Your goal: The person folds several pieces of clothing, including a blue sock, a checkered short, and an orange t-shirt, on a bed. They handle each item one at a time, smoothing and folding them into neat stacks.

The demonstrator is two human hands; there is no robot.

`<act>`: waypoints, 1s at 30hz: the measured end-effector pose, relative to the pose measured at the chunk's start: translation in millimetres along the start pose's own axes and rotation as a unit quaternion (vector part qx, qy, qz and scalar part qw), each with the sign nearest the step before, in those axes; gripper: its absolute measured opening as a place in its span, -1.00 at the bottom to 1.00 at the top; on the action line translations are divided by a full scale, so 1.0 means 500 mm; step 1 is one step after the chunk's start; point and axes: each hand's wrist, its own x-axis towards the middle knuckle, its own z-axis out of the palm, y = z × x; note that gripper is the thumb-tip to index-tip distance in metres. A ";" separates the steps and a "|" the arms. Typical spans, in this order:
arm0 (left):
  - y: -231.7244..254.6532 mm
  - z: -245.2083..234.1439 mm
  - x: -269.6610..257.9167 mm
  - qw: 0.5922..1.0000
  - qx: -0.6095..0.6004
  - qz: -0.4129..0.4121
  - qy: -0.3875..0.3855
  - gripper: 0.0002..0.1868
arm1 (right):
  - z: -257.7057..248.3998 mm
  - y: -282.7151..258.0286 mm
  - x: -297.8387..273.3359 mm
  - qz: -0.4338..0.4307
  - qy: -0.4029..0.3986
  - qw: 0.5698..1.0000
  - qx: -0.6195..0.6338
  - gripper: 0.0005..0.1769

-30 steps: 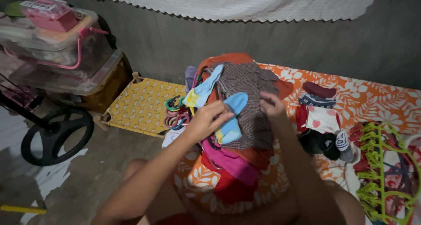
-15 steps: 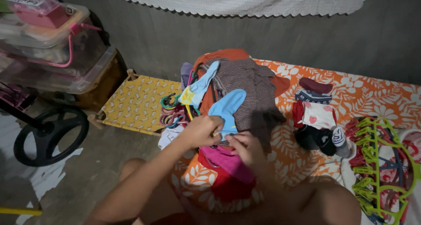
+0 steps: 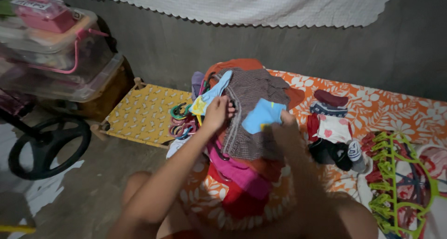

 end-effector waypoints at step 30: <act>0.145 0.042 -0.072 0.931 -0.243 -0.119 -0.243 -0.56 | -0.253 -0.103 0.141 -0.056 -0.177 0.982 -0.018 -0.61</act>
